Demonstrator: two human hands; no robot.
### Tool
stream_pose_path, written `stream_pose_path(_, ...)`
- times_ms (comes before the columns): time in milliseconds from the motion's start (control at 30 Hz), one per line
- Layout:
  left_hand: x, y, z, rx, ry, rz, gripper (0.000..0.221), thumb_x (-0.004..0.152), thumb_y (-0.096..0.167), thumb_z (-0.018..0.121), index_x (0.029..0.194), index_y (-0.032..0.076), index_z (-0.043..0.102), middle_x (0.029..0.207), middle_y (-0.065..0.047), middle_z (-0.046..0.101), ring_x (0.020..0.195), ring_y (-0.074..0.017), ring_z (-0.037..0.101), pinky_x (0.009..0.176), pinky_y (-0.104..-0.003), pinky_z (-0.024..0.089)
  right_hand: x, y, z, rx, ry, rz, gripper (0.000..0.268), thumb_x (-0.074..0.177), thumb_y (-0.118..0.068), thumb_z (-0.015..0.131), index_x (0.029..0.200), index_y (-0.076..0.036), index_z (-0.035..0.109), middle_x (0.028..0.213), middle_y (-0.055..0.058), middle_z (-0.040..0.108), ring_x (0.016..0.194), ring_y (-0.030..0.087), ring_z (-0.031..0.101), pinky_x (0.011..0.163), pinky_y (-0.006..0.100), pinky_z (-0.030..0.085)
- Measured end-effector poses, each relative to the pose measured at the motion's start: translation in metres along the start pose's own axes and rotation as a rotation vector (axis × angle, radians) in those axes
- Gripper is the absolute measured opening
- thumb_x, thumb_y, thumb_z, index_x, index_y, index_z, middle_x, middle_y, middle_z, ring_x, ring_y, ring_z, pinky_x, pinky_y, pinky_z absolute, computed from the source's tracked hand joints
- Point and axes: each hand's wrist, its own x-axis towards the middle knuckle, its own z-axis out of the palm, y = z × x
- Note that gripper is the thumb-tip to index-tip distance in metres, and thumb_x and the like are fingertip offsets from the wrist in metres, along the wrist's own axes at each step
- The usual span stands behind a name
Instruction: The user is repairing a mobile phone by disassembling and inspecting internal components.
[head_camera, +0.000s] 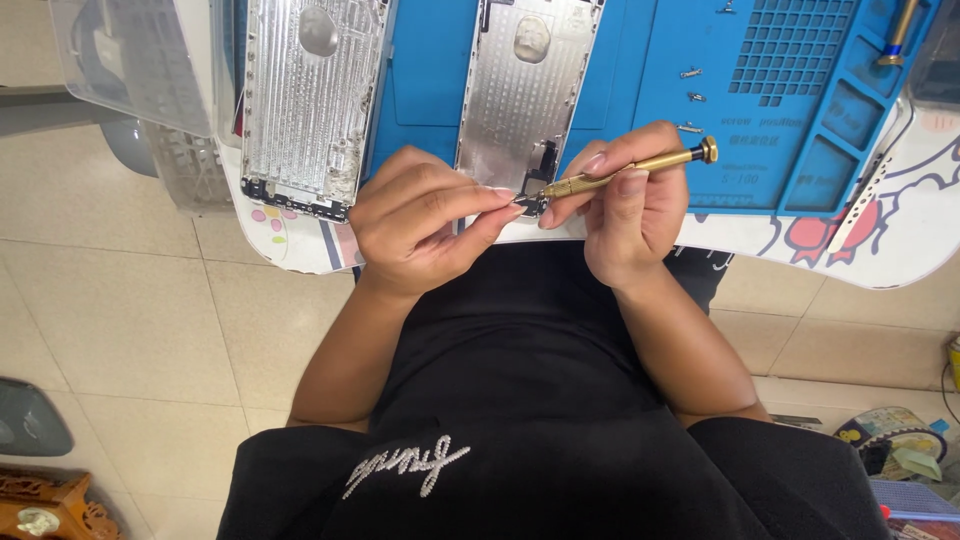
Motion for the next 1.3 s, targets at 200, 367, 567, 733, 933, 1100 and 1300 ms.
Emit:
stream_pose_path(200, -0.0021, -0.0036, 0.0016, -0.004, -0.006, 0.000, 0.021, 0.080, 0.008, 0.094, 0.093, 0.008, 0.077, 0.082, -0.001, 0.073, 0.074, -0.0137, 0.064, 0.063, -0.027, 0.047, 0.0015, -0.0007, -0.0002, -0.006, -0.008, -0.001, 0.028, 0.118, -0.032, 0.044, 0.114, -0.004, 0.042, 0.075, 0.016, 0.058, 0.060, 0.020, 0.063, 0.055, 0.026, 0.053)
stream_pose_path(367, -0.0033, -0.0029, 0.0022, -0.005, -0.011, -0.009, 0.020, 0.082, 0.011, 0.093, 0.094, 0.009, 0.077, 0.083, 0.000, 0.071, 0.076, -0.0143, 0.064, 0.065, -0.028, 0.050, 0.0021, -0.0010, -0.0009, -0.011, -0.017, 0.004, 0.029, 0.117, -0.033, 0.043, 0.114, -0.005, 0.042, 0.075, 0.014, 0.058, 0.059, 0.020, 0.064, 0.054, 0.025, 0.053)
stream_pose_path(567, -0.0021, -0.0019, 0.0016, -0.019, -0.022, -0.035, 0.019, 0.083, 0.012, 0.091, 0.097, 0.011, 0.078, 0.083, 0.001, 0.069, 0.077, -0.0143, 0.063, 0.066, -0.028, 0.050, 0.0027, -0.0050, 0.0007, -0.014, -0.008, 0.022, 0.030, 0.118, -0.034, 0.042, 0.114, -0.005, 0.042, 0.074, 0.014, 0.057, 0.057, 0.020, 0.063, 0.053, 0.024, 0.053)
stream_pose_path(733, 0.0017, -0.0015, -0.0004, -0.020, -0.029, -0.017, 0.024, 0.080, 0.013, 0.094, 0.097, 0.009, 0.078, 0.084, 0.000, 0.071, 0.077, -0.0142, 0.064, 0.065, -0.028, 0.049, 0.0046, -0.0061, 0.0006, -0.026, -0.016, 0.033, 0.030, 0.118, -0.035, 0.041, 0.113, -0.005, 0.042, 0.073, 0.014, 0.057, 0.056, 0.019, 0.063, 0.051, 0.024, 0.052)
stream_pose_path(933, 0.0000, -0.0057, 0.0019, -0.026, -0.016, -0.003, 0.026, 0.078, 0.012, 0.097, 0.095, 0.008, 0.077, 0.083, 0.000, 0.072, 0.076, -0.0146, 0.064, 0.064, -0.027, 0.048, 0.0048, -0.0061, -0.0002, -0.031, -0.027, 0.026, 0.030, 0.118, -0.035, 0.041, 0.114, -0.005, 0.042, 0.072, 0.013, 0.057, 0.056, 0.019, 0.064, 0.052, 0.023, 0.052)
stream_pose_path(1100, 0.0003, -0.0049, 0.0016, -0.011, -0.011, 0.001, 0.024, 0.079, 0.009, 0.096, 0.093, 0.009, 0.077, 0.083, 0.000, 0.072, 0.076, -0.0143, 0.064, 0.065, -0.027, 0.048, 0.0081, -0.0055, 0.0003, -0.033, -0.036, 0.009, 0.030, 0.117, -0.035, 0.041, 0.113, -0.005, 0.043, 0.072, 0.013, 0.057, 0.055, 0.019, 0.064, 0.051, 0.023, 0.053)
stream_pose_path(1300, -0.0007, -0.0056, 0.0008, 0.000, -0.014, 0.003, 0.023, 0.079, 0.008, 0.096, 0.093, 0.009, 0.077, 0.082, 0.000, 0.072, 0.076, -0.0144, 0.064, 0.065, -0.027, 0.049, 0.0080, -0.0057, -0.0003, -0.039, -0.051, 0.003, 0.030, 0.117, -0.035, 0.040, 0.113, -0.005, 0.044, 0.070, 0.013, 0.058, 0.055, 0.019, 0.065, 0.052, 0.024, 0.053)
